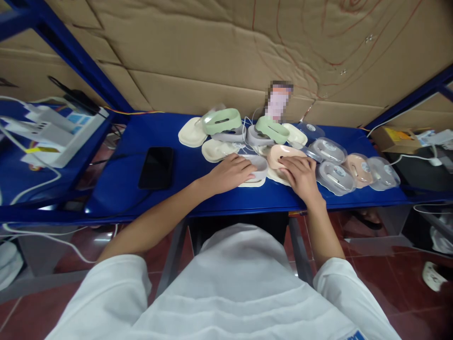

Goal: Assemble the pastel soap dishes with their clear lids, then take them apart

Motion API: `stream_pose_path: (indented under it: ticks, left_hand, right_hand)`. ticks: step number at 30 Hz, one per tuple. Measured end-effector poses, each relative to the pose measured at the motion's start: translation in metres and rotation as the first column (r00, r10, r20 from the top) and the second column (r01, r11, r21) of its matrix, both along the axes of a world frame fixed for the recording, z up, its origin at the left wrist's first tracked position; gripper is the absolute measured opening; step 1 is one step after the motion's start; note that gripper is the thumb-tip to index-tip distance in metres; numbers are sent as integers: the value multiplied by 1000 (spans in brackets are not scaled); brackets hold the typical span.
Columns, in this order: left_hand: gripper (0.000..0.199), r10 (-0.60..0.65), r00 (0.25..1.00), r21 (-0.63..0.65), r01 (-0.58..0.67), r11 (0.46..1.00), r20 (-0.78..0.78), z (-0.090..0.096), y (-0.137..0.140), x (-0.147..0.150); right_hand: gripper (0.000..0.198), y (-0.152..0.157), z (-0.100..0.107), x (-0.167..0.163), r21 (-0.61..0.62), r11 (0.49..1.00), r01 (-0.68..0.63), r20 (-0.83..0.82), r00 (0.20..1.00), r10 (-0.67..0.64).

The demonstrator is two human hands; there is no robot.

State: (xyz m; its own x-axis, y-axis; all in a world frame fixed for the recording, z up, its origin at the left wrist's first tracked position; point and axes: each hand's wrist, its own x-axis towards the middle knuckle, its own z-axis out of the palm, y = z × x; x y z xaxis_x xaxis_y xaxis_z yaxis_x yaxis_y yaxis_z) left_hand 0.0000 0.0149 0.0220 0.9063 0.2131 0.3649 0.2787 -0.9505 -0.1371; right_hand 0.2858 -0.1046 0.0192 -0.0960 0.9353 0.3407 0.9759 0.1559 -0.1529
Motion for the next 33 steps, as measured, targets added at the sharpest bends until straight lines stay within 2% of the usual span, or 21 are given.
stream_pose_path:
  ticks: [3,5,8,13,16,19,22,25,28,30,32,33]
  left_hand:
    - [22,7,1000,2,-7,1000,9,-3,0,2]
    - [29,16,1000,18,-17,1000,21,-3,-1,3]
    - [38,21,999,52,-23,998,44,-3,-3,2]
    - [27,-71,997,49,70,996,14,-5,-7,1]
    - [23,-157,988,0,157,988,-1,-10,-10,2]
    - [22,-173,985,-19,173,985,8,-15,-11,4]
    - [19,-168,986,-45,169,985,9,-19,-9,6]
    - [17,-173,984,-114,175,978,31,-22,-7,6]
    - [20,-172,981,-236,188,953,87,-22,-5,4]
    - [23,-158,976,-345,201,917,151,-19,-5,2]
    - [25,-102,966,-487,209,848,238,-14,-6,0]
    - [30,-64,956,-565,222,795,286,-10,-7,-1]
  right_hand:
    - [47,7,0,5,29,1000,4,33,999,-5]
    - [54,9,-1,10,64,997,42,28,999,-44]
    - [55,7,1,21,137,979,151,-6,988,-151]
    - [47,-24,8,59,168,903,394,-64,919,-389]
    - [59,-52,5,86,78,850,522,-59,853,-518]
    - [70,-72,1,105,-65,825,561,-22,826,-563]
    - [79,-78,0,115,-142,802,580,0,810,-586]
    - [86,-79,0,119,-170,770,615,-15,779,-626]
    - [78,-80,0,119,-91,798,596,-64,796,-602]
    - [73,-80,1,113,-20,825,565,-88,821,-565]
    - [71,-77,5,100,51,856,514,-120,854,-505]
    - [70,-73,7,89,99,879,466,-144,881,-450]
